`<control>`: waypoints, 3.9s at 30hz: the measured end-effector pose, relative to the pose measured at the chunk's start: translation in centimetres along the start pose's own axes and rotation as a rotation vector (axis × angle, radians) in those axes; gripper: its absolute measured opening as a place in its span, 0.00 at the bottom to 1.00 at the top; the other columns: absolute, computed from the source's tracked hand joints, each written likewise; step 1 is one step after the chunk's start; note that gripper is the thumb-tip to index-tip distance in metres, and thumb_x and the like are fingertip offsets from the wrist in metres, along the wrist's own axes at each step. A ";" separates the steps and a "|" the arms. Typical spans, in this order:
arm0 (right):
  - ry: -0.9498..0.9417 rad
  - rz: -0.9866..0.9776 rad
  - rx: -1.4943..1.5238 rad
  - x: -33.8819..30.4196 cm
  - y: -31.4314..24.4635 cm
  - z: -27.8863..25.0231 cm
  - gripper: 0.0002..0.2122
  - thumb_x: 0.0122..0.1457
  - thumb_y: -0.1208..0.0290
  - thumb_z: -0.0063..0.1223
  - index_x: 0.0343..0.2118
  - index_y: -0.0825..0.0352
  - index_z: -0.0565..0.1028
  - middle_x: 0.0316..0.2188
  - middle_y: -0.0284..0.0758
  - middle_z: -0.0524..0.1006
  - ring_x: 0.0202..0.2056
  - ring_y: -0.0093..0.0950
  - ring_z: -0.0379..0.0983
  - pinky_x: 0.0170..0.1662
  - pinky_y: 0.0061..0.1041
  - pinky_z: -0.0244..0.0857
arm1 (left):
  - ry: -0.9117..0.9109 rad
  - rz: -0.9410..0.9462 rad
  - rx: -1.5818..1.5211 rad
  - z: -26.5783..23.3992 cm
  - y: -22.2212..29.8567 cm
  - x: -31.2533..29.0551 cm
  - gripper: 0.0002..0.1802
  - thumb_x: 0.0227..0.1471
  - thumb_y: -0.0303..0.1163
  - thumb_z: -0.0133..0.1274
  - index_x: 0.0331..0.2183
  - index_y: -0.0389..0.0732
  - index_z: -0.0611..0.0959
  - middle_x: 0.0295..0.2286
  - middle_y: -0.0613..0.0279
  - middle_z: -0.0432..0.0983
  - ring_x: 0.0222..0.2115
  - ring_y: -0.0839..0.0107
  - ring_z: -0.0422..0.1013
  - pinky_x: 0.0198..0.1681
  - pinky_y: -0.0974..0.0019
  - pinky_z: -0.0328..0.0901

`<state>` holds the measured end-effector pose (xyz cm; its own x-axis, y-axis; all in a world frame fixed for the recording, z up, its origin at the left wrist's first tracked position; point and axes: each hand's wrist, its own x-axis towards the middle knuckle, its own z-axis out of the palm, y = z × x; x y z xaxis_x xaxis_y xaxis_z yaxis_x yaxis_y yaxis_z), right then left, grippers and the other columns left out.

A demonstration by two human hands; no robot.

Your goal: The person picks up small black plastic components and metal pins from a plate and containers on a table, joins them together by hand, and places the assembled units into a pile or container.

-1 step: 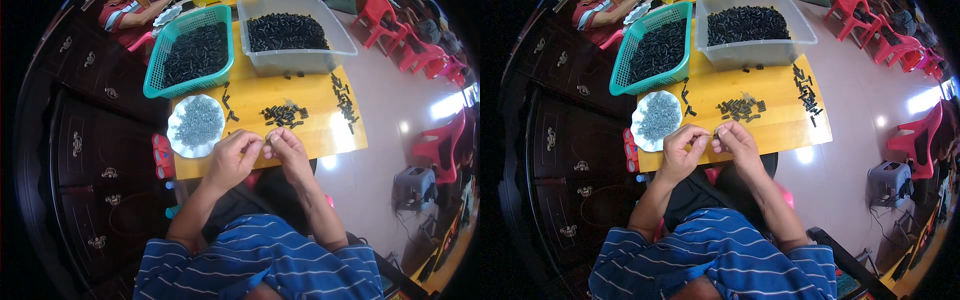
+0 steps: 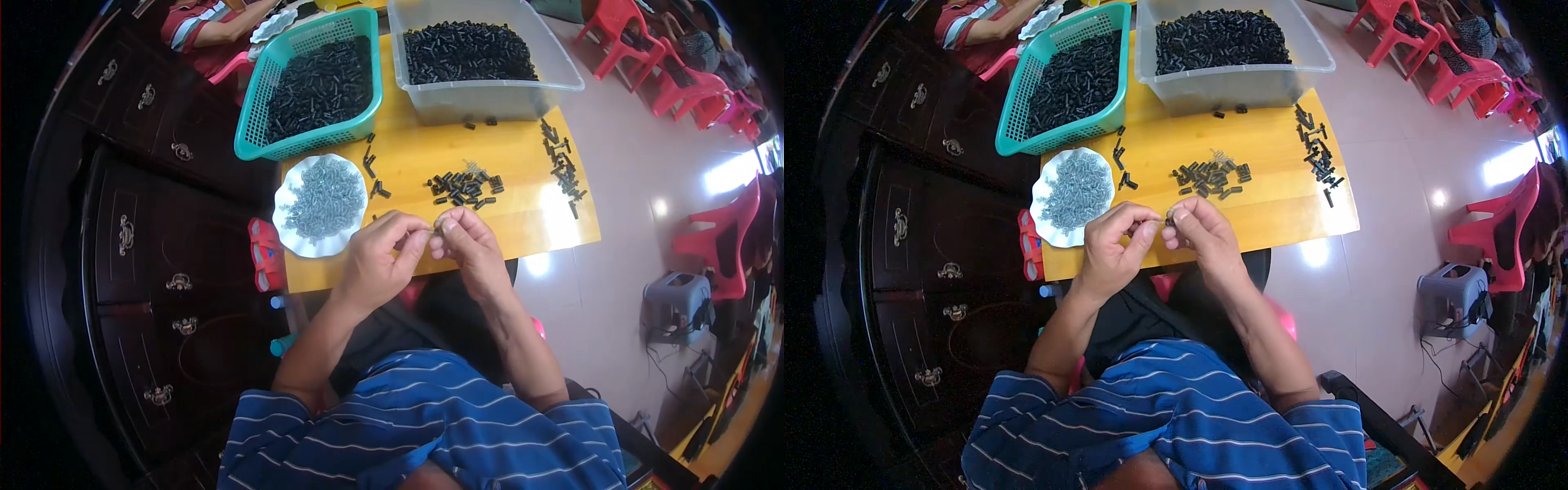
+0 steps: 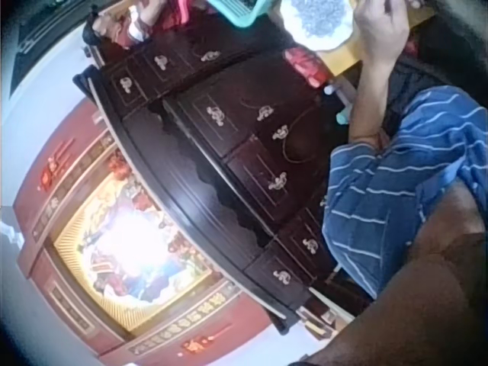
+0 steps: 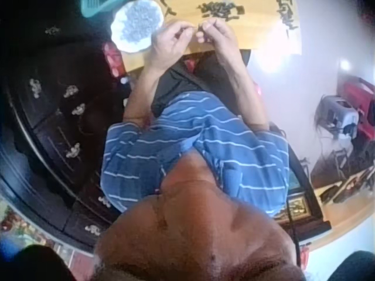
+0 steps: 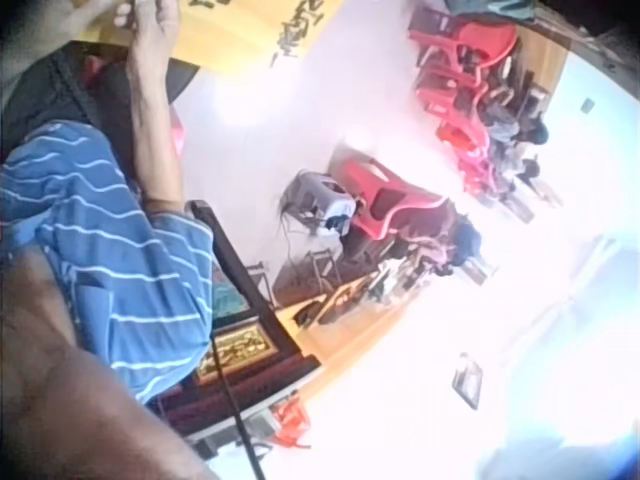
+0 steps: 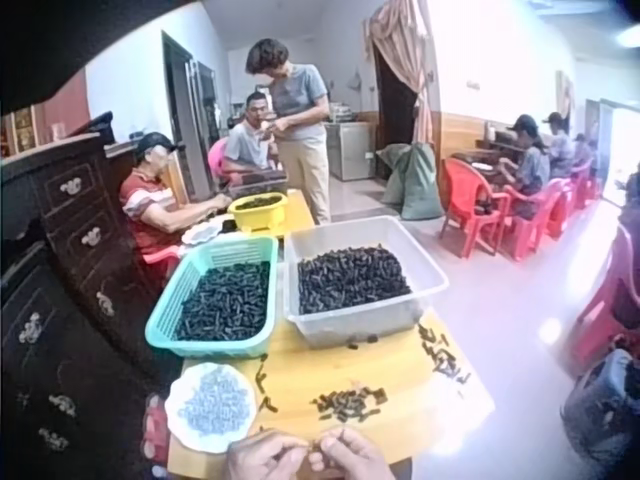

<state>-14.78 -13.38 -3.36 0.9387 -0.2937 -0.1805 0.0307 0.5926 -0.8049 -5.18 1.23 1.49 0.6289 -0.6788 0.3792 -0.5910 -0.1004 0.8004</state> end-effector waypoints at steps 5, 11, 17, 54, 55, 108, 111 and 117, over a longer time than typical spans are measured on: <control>-0.005 -0.036 -0.007 0.2 0.1 0.3 0.08 0.71 0.65 0.49 0.40 0.64 0.72 0.31 0.29 0.76 0.33 0.18 0.72 0.41 0.20 0.66 | -0.006 -0.004 0.039 0.3 0.0 0.0 0.04 0.55 0.21 0.58 0.34 0.33 0.83 0.28 0.55 0.80 0.26 0.68 0.77 0.30 0.68 0.71; -0.027 -0.086 -0.033 0.4 0.5 0.0 0.07 0.71 0.66 0.49 0.39 0.65 0.73 0.30 0.29 0.76 0.32 0.18 0.72 0.40 0.19 0.67 | -0.022 0.066 0.140 0.2 -0.2 0.2 0.04 0.53 0.21 0.60 0.34 0.34 0.84 0.27 0.55 0.80 0.24 0.67 0.78 0.28 0.69 0.70; -0.091 -0.096 -0.065 0.4 0.6 -0.2 0.07 0.70 0.67 0.49 0.40 0.66 0.73 0.30 0.28 0.75 0.32 0.17 0.72 0.40 0.19 0.68 | -0.204 -0.232 -0.088 -0.8 -0.4 0.5 0.05 0.52 0.23 0.63 0.32 0.34 0.84 0.26 0.64 0.81 0.24 0.79 0.75 0.27 0.73 0.68; 0.017 0.010 0.158 0.4 -0.2 -0.6 0.07 0.69 0.62 0.51 0.40 0.59 0.72 0.28 0.25 0.72 0.29 0.16 0.68 0.38 0.18 0.63 | -0.042 -0.076 0.374 4.1 -8.8 6.8 0.10 0.48 0.28 0.64 0.35 0.37 0.85 0.28 0.54 0.82 0.28 0.60 0.80 0.33 0.61 0.73; 0.018 0.011 0.158 0.4 -0.3 -0.6 0.07 0.69 0.62 0.51 0.40 0.59 0.72 0.28 0.25 0.72 0.29 0.16 0.68 0.38 0.18 0.63 | -0.040 -0.068 0.372 4.1 -8.7 6.9 0.09 0.48 0.28 0.63 0.34 0.36 0.85 0.27 0.54 0.82 0.28 0.59 0.80 0.33 0.62 0.73; 0.191 -0.341 -0.090 0.4 1.6 1.2 0.06 0.71 0.71 0.48 0.41 0.68 0.71 0.33 0.30 0.75 0.34 0.19 0.74 0.41 0.21 0.70 | -0.180 -0.293 -0.234 0.6 -0.6 3.0 0.11 0.51 0.20 0.63 0.39 0.31 0.82 0.33 0.60 0.82 0.30 0.81 0.77 0.34 0.76 0.72; 0.177 -0.181 0.138 0.8 1.7 0.0 0.07 0.71 0.67 0.48 0.43 0.65 0.71 0.36 0.31 0.76 0.39 0.20 0.75 0.46 0.23 0.70 | -0.069 -0.161 -0.060 1.7 0.0 2.5 0.19 0.50 0.22 0.64 0.45 0.32 0.81 0.37 0.57 0.82 0.31 0.78 0.78 0.36 0.73 0.73; 0.157 -0.112 0.295 1.0 1.7 -0.3 0.08 0.70 0.64 0.50 0.43 0.62 0.72 0.36 0.30 0.78 0.40 0.21 0.76 0.48 0.24 0.69 | 0.027 0.134 0.338 3.2 0.0 2.1 0.26 0.45 0.25 0.66 0.48 0.36 0.81 0.40 0.52 0.80 0.38 0.61 0.79 0.40 0.63 0.74</control>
<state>-13.85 -12.88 -5.07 0.8605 -0.4672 -0.2032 0.2498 0.7345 -0.6309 -5.48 -2.51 0.86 0.5449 -0.6834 0.4858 -0.7998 -0.2498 0.5458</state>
